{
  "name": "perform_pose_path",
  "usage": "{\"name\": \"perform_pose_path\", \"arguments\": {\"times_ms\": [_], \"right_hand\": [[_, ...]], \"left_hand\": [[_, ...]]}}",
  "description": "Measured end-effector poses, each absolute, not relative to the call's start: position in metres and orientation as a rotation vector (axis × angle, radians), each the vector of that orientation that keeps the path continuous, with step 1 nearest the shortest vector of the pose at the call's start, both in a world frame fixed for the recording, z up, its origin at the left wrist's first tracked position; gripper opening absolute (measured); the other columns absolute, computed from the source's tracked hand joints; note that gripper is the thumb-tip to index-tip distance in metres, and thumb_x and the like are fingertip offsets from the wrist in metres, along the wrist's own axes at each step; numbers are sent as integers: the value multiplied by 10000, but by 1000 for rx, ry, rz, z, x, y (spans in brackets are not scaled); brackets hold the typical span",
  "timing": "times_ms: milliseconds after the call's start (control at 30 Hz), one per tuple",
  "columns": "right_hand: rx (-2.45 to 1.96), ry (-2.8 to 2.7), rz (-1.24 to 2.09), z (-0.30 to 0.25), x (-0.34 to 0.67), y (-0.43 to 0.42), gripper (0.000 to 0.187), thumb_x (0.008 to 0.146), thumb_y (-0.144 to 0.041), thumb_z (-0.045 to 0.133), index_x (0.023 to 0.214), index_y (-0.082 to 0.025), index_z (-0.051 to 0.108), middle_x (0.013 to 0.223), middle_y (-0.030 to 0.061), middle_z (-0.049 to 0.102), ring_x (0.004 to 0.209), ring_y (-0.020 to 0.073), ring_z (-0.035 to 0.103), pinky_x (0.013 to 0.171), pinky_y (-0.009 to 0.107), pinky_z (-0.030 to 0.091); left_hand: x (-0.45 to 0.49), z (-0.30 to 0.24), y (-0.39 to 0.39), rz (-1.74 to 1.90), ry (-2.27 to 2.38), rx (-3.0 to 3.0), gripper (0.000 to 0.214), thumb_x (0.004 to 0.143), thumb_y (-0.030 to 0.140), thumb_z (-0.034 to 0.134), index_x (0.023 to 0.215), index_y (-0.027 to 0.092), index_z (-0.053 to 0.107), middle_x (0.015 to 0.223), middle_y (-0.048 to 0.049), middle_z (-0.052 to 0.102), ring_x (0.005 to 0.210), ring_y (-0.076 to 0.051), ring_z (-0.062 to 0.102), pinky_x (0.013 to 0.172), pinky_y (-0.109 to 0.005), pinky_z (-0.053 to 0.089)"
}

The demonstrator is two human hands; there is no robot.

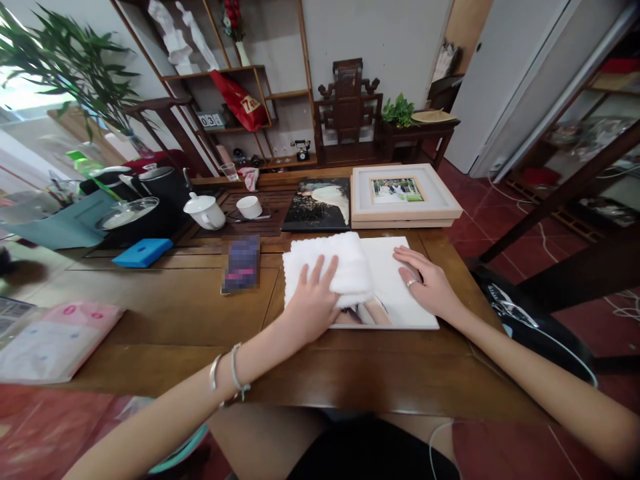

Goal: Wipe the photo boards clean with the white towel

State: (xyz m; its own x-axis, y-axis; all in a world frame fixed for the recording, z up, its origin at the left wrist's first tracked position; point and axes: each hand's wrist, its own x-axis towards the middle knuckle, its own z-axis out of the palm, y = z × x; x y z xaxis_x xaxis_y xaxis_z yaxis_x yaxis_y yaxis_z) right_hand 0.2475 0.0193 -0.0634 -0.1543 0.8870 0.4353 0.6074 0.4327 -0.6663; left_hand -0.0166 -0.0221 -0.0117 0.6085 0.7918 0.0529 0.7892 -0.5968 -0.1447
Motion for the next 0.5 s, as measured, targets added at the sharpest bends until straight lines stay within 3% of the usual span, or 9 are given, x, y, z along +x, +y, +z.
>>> {"name": "perform_pose_path", "arguments": {"times_ms": [233, 367, 500], "right_hand": [[-1255, -1882, 409, -65, 249, 20, 334, 876, -283, 500, 1161, -206, 655, 1303, 103, 616, 1271, 255, 518, 1107, 503, 374], [-1256, -1896, 397, -65, 249, 20, 341, 884, -292, 487, 1158, -176, 654, 1298, 128, 615, 1271, 257, 518, 1106, 498, 376], [-1253, -1905, 385, -66, 249, 21, 335, 888, -280, 479, 1157, -177, 649, 1299, 130, 614, 1267, 255, 521, 1102, 503, 379]], "left_hand": [[2, -9, -100, 35, -1086, -2811, 284, 837, 376, 613, 1008, 193, 746, 1559, -144, 275, 1403, -470, 234, 1086, -613, 284], [3, -7, -74, -9, -1083, -2872, 349, 843, 401, 621, 1101, 185, 712, 1570, -166, 230, 1425, -446, 191, 1109, -605, 258], [8, -8, -27, -18, -1189, -2834, 309, 848, 358, 632, 1069, 161, 720, 1557, -187, 252, 1421, -446, 203, 1108, -611, 259]]}}
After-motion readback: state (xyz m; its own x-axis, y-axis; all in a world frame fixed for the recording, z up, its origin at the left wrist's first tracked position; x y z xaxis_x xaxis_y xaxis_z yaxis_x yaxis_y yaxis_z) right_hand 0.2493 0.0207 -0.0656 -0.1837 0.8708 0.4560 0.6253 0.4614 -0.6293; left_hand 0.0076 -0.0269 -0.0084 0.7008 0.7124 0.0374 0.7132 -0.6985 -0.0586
